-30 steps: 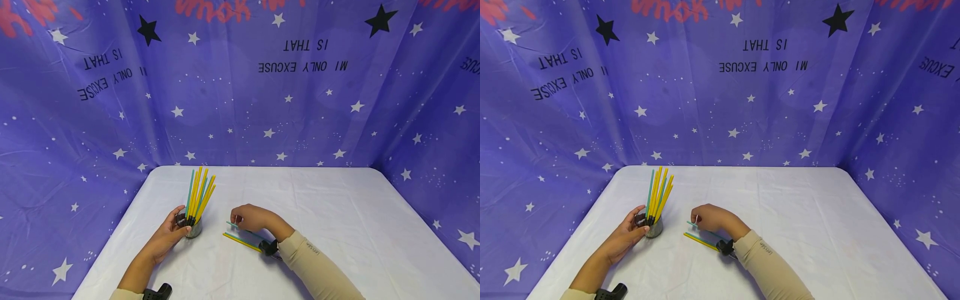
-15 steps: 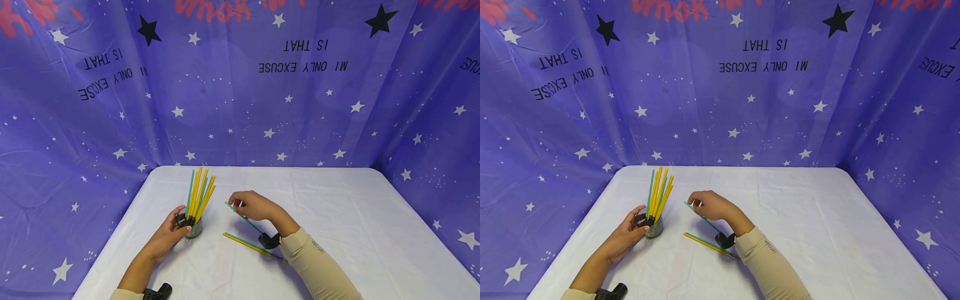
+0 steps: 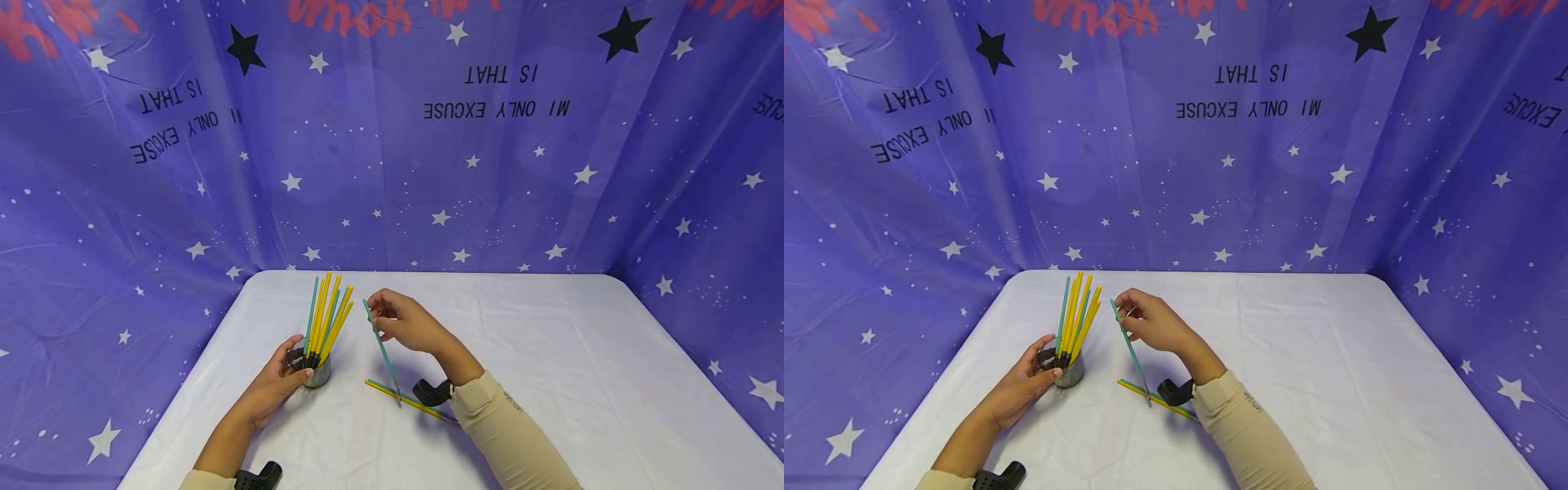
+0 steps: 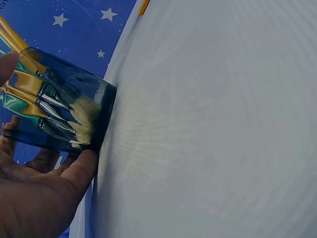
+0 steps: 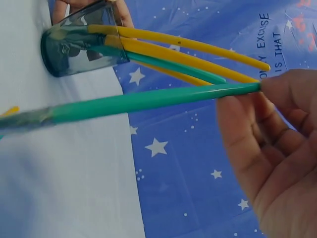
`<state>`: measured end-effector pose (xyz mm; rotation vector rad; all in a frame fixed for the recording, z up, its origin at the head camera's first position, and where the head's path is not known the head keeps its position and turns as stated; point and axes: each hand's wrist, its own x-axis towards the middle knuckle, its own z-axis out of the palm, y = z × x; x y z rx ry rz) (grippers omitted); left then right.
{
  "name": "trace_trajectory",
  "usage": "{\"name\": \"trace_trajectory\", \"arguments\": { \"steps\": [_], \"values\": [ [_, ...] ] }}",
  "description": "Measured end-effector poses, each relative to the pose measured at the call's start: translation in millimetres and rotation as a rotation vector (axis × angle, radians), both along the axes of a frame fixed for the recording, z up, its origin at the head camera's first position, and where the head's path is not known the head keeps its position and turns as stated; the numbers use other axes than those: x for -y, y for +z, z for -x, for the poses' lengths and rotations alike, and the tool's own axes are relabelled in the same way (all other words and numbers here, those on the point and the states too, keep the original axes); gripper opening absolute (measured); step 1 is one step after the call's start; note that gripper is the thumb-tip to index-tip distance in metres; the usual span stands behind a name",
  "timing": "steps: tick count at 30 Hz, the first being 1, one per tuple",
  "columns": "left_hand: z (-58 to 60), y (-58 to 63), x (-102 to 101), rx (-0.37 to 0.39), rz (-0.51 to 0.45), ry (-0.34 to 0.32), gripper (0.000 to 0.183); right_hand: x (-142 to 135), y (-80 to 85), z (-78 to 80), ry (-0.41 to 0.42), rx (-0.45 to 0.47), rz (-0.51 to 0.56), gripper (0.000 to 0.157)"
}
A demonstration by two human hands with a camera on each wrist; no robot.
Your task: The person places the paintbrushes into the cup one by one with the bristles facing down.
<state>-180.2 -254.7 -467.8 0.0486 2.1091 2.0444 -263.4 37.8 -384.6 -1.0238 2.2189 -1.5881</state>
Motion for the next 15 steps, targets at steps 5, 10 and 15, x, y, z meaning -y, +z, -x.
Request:
{"name": "trace_trajectory", "arguments": {
  "steps": [5, 10, 15],
  "values": [
    [-0.1, -0.5, 0, -0.006, 0.002, -0.003, 0.083, 7, 1.3, 0.3, -0.026, -0.006, 0.111, 0.020],
    [-0.2, -0.7, 0, -0.010, 0.001, -0.004, 0.084, 13, 6.5, -1.8, -0.083, 0.015, 0.224, 0.023],
    [0.0, -0.3, 0, -0.010, 0.005, -0.004, 0.083, 19, 9.7, -2.7, -0.138, -0.009, 0.342, 0.025]
  ]
}}
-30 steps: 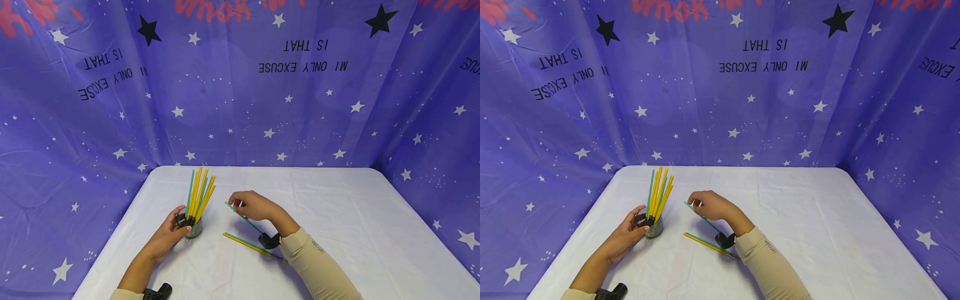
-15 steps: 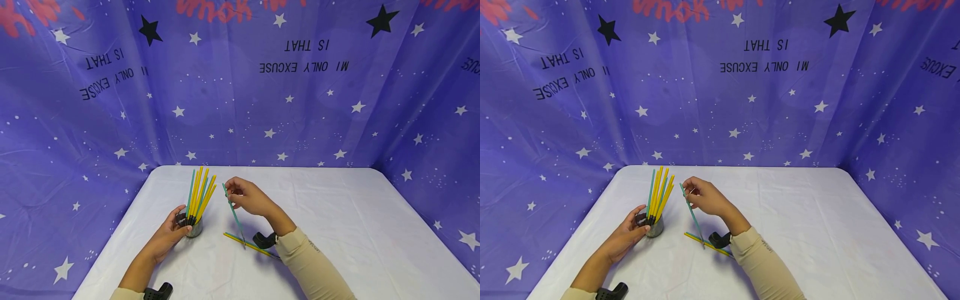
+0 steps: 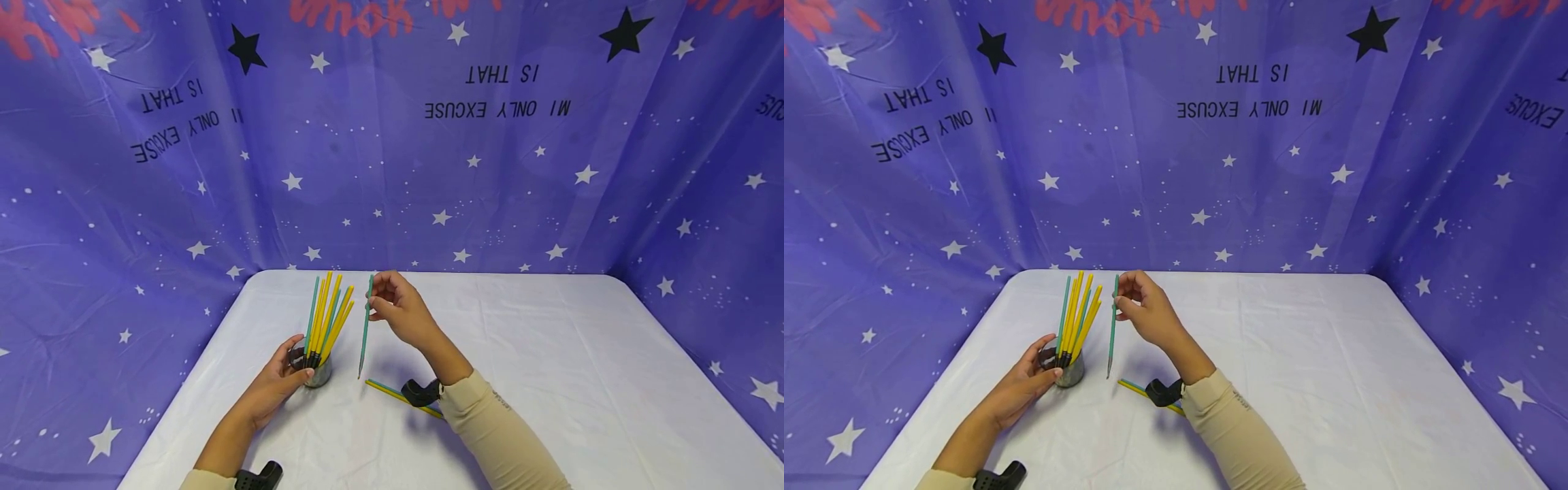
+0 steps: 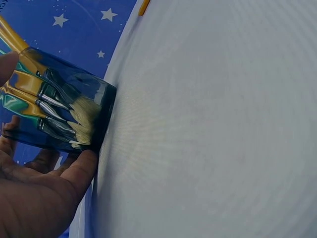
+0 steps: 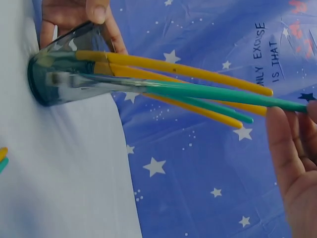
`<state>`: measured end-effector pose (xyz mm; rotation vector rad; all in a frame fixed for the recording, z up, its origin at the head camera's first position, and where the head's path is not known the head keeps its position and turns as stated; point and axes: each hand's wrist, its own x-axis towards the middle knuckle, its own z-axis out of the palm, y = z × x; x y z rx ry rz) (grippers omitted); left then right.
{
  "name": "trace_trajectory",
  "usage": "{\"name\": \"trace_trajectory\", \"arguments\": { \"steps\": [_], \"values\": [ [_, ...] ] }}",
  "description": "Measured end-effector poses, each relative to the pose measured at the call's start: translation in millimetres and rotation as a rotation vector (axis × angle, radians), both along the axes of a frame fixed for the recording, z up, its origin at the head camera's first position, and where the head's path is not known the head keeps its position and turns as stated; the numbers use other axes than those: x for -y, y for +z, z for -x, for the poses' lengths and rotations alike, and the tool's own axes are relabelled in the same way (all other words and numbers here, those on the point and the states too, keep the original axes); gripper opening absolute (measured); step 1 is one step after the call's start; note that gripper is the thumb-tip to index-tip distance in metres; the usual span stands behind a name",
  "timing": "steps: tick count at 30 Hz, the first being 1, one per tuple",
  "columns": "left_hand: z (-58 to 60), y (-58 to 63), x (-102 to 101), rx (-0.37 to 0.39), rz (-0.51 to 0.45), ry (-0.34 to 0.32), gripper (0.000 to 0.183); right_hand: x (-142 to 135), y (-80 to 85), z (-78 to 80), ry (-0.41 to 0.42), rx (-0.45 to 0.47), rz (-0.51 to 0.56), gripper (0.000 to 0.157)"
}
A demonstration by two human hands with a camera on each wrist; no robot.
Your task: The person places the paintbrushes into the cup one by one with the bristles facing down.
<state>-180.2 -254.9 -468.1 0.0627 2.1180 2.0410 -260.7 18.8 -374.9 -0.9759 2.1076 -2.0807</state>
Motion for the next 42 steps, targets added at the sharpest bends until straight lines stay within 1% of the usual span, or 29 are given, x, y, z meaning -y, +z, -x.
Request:
{"name": "trace_trajectory", "arguments": {
  "steps": [6, 11, 15, 19, 25, 33, 38, 42],
  "values": [
    [-0.2, -0.5, 0, -0.006, 0.003, 0.005, 0.082, 10, 1.2, -3.3, -0.043, -0.016, 0.170, 0.021],
    [-0.2, -1.0, 0, -0.005, -0.004, 0.005, 0.083, 20, -0.6, -7.9, -0.057, -0.040, 0.288, 0.020],
    [0.3, -1.1, -1, 0.001, -0.020, 0.007, 0.084, 26, -4.0, -10.8, -0.073, -0.063, 0.342, 0.021],
    [0.7, -1.2, -1, 0.003, -0.032, 0.011, 0.085, 34, -10.7, -13.5, -0.074, -0.065, 0.344, 0.021],
    [1.1, -1.5, -1, 0.009, -0.027, 0.015, 0.084, 44, -21.9, -17.1, -0.068, -0.038, 0.274, 0.021],
    [0.7, -0.8, -1, 0.008, -0.028, 0.012, 0.084, 51, -30.9, -18.6, -0.060, 0.007, 0.144, 0.020],
    [0.5, -0.9, 0, 0.004, -0.027, 0.005, 0.085, 52, -41.6, -18.5, -0.053, 0.007, 0.004, 0.015],
    [0.4, -1.1, 0, -0.001, -0.029, 0.003, 0.084, 48, -47.1, -19.1, -0.043, -0.037, -0.159, 0.009]
  ]
}}
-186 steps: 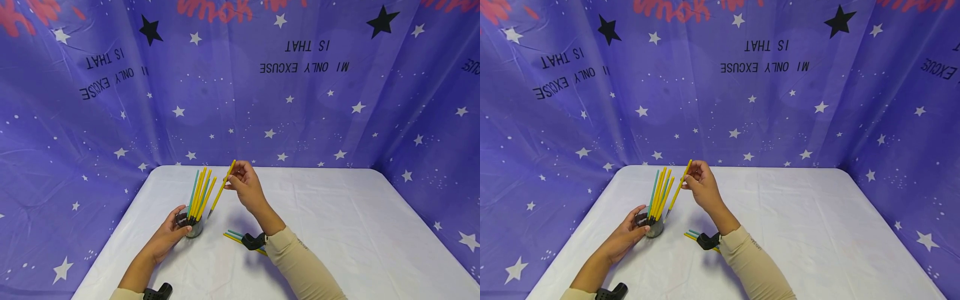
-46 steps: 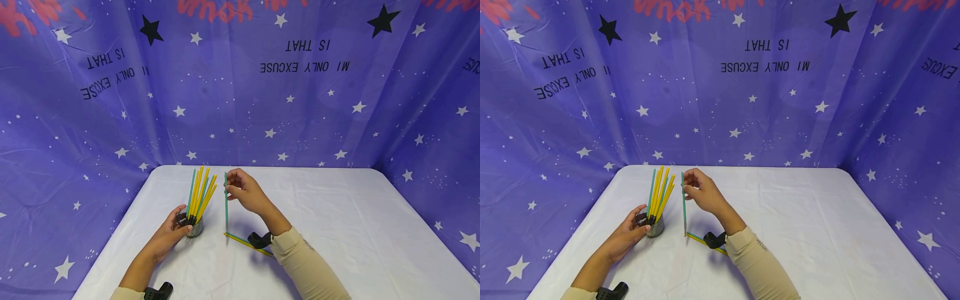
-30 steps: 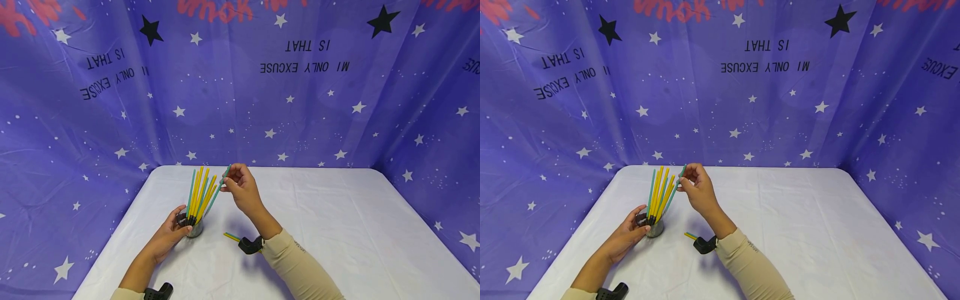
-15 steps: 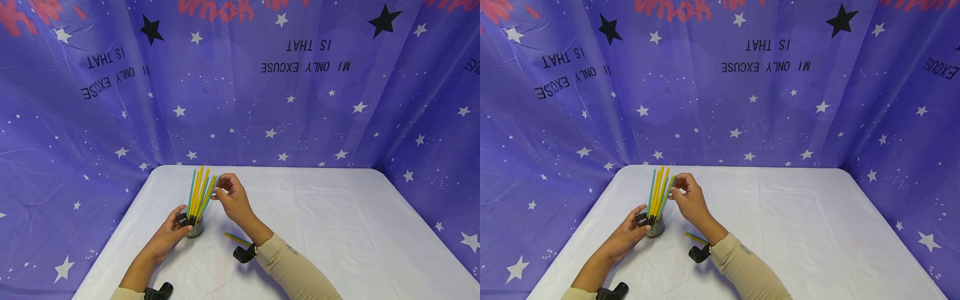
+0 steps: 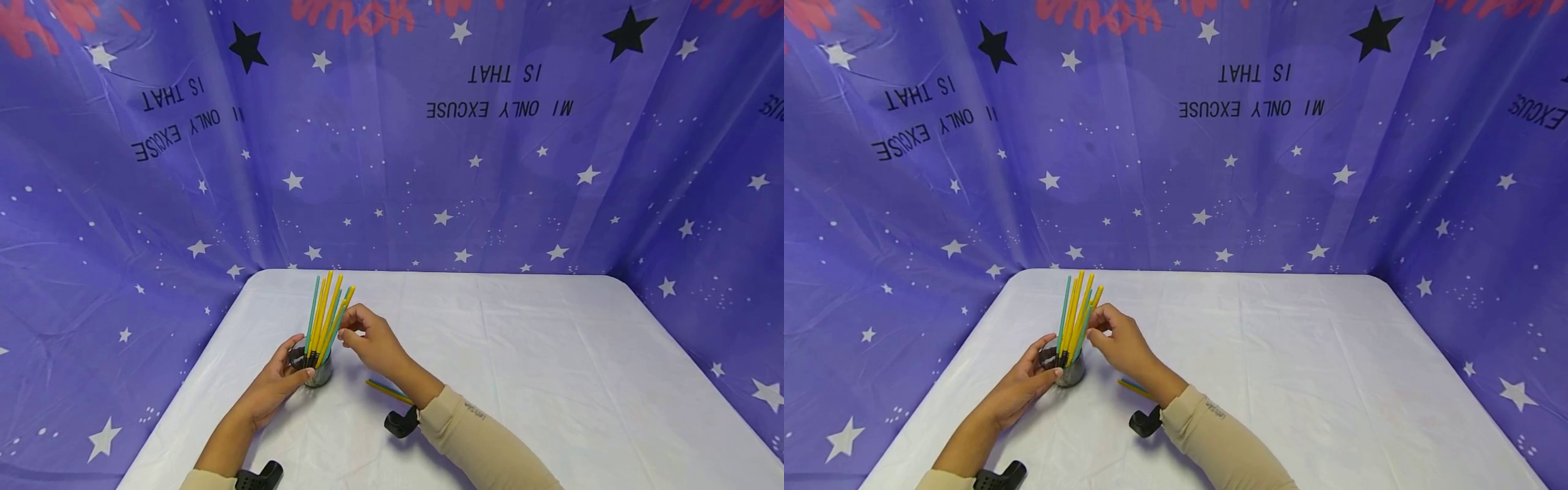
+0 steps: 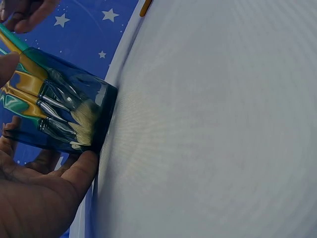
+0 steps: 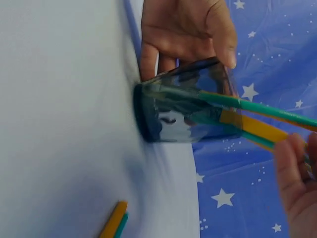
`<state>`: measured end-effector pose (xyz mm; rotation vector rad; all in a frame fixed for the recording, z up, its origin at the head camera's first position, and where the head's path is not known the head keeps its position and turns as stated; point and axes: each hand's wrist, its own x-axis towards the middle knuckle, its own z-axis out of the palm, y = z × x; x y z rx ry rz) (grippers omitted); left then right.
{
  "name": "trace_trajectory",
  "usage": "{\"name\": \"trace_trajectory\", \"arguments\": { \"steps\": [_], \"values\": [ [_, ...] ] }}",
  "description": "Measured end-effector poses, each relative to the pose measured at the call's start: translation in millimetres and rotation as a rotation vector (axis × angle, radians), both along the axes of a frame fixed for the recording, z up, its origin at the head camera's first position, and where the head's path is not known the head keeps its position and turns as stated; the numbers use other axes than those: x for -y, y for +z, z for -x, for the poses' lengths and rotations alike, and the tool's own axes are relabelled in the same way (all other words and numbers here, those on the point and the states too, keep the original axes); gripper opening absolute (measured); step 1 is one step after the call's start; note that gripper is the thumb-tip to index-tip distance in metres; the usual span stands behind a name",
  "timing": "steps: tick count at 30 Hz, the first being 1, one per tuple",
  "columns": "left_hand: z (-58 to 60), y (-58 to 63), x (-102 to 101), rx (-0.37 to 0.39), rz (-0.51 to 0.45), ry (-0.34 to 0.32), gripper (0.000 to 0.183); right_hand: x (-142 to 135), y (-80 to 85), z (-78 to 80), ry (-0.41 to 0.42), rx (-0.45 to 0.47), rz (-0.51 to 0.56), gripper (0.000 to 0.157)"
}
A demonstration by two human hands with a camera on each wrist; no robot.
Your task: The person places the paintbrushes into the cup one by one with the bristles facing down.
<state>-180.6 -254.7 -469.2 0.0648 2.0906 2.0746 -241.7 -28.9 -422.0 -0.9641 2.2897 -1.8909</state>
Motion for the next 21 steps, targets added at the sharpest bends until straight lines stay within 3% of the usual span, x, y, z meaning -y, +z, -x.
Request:
{"name": "trace_trajectory", "arguments": {
  "steps": [5, 17, 21],
  "values": [
    [-0.1, -0.1, -1, -0.004, 0.004, 0.007, 0.083, -11, -5.8, 1.4, 0.029, -0.043, -0.197, 0.006],
    [-0.6, 1.0, -1, 0.002, 0.015, 0.009, 0.083, -42, -18.2, 2.8, 0.133, -0.004, -0.413, 0.012],
    [-0.2, 0.5, -1, 0.003, 0.024, 0.012, 0.083, -52, -23.3, 3.3, 0.167, -0.035, -0.514, 0.011]
  ]
}}
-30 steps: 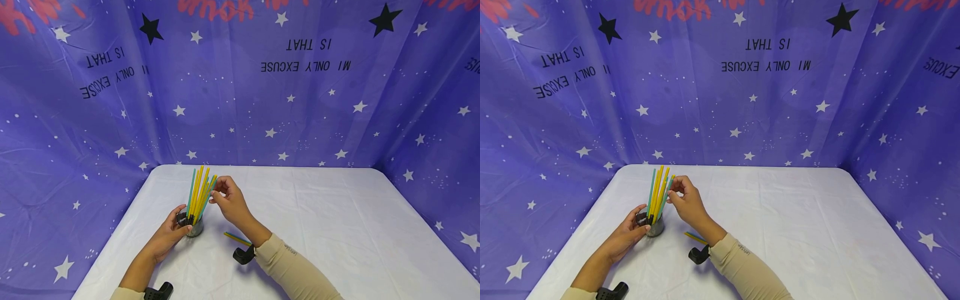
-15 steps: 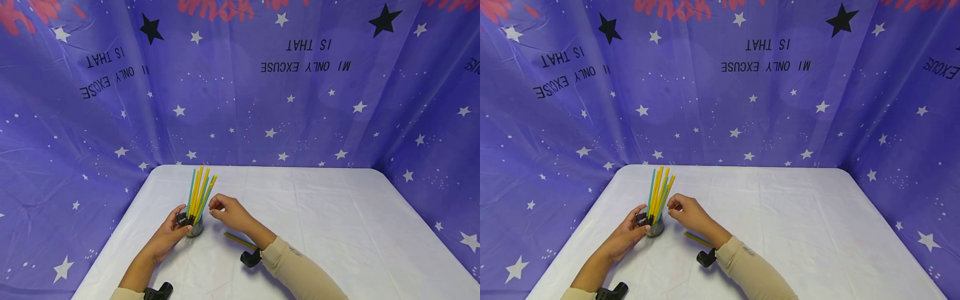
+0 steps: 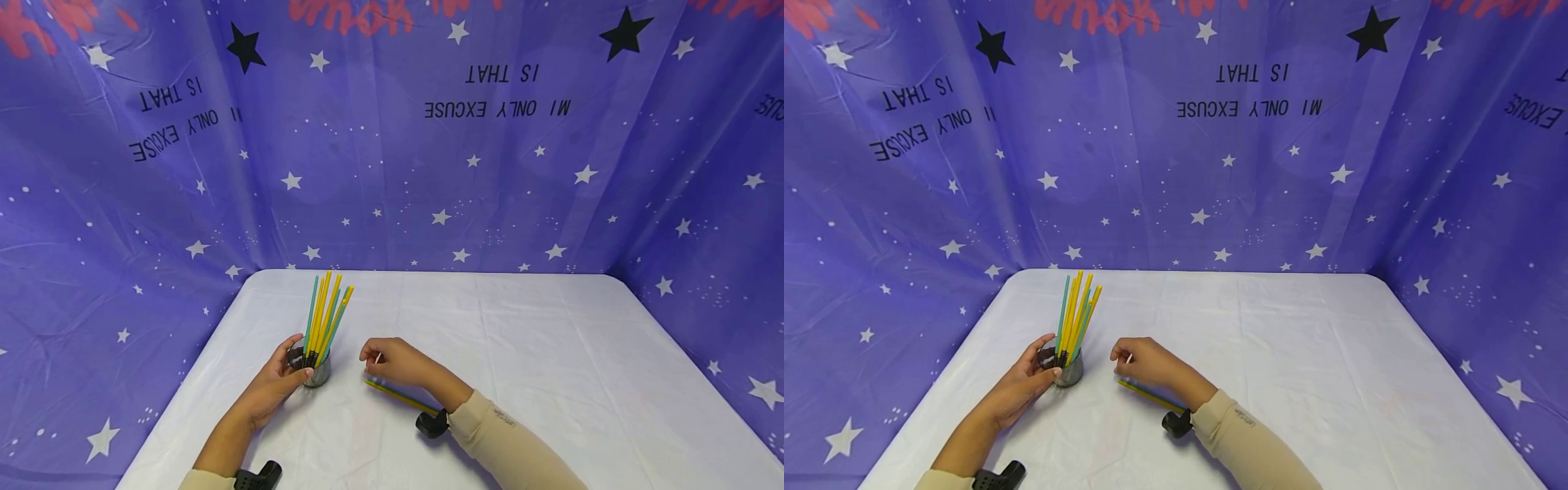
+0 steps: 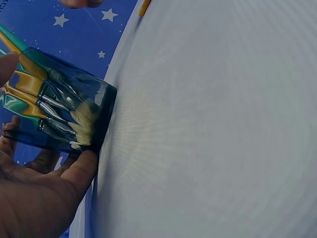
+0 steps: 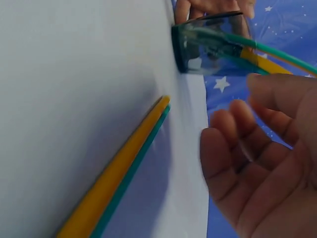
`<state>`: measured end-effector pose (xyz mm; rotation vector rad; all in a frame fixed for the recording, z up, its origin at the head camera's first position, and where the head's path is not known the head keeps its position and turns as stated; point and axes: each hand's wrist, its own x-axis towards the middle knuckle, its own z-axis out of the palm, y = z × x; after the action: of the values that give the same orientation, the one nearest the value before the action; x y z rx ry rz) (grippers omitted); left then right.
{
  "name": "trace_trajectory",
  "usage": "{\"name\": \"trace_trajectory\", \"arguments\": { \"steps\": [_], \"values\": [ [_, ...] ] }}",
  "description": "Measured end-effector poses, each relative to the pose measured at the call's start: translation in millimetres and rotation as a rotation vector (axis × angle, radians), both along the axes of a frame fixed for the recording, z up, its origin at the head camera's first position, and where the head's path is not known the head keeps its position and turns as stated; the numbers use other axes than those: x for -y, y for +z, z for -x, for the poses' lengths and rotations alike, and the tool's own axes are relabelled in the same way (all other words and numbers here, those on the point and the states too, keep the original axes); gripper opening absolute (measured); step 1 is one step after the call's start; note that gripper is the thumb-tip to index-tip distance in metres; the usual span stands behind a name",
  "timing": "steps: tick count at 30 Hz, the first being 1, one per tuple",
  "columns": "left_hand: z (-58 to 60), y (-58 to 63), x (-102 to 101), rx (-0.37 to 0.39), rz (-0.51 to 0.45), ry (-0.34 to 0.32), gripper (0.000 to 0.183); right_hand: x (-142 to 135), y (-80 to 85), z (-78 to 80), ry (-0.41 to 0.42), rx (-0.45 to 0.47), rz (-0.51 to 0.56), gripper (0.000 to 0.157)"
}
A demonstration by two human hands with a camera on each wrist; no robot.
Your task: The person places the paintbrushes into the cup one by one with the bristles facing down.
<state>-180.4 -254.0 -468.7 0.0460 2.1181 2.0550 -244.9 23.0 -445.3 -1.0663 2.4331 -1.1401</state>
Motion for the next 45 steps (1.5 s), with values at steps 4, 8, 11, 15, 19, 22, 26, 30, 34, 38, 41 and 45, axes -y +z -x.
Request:
{"name": "trace_trajectory", "arguments": {
  "steps": [4, 8, 11, 15, 19, 22, 26, 30, 34, 38, 41, 45],
  "values": [
    [0.5, -0.4, 1, -0.004, -0.002, 0.000, 0.084, -8, -5.0, -0.3, 0.030, -0.046, -0.103, 0.011],
    [1.0, -0.5, 1, -0.009, -0.011, -0.007, 0.084, -15, -7.5, -2.1, 0.038, -0.069, -0.204, 0.010],
    [1.6, -0.5, 1, -0.012, -0.010, -0.006, 0.084, -18, -5.5, -5.3, 0.047, -0.086, -0.274, 0.011],
    [2.0, -0.7, 2, -0.007, -0.007, 0.000, 0.084, -19, -3.1, -9.3, 0.063, -0.103, -0.339, 0.011],
    [1.6, -1.4, 2, 0.000, -0.005, -0.004, 0.084, -18, -4.1, -10.2, 0.063, -0.113, -0.372, 0.012],
    [0.9, -1.6, 1, 0.003, -0.001, -0.004, 0.084, -18, -5.3, -10.2, 0.062, -0.122, -0.383, 0.013],
    [0.2, -1.2, 1, 0.005, 0.002, -0.002, 0.084, -18, -6.4, -9.8, 0.065, -0.129, -0.387, 0.014],
    [0.1, -0.6, 1, 0.006, 0.002, 0.000, 0.084, -19, -6.3, -9.3, 0.070, -0.128, -0.381, 0.014],
    [0.2, -0.1, 0, 0.010, -0.002, 0.006, 0.084, -21, -5.2, -9.2, 0.078, -0.127, -0.371, 0.014],
    [0.4, 0.3, 0, 0.014, -0.003, 0.009, 0.084, -22, -3.6, -9.2, 0.083, -0.117, -0.356, 0.014],
    [0.4, 0.7, 0, 0.013, 0.002, 0.008, 0.084, -22, -3.0, -9.5, 0.086, -0.108, -0.347, 0.013],
    [0.1, 1.1, 0, 0.010, 0.004, 0.003, 0.084, -22, -4.2, -8.3, 0.088, -0.104, -0.353, 0.013]
  ]
}}
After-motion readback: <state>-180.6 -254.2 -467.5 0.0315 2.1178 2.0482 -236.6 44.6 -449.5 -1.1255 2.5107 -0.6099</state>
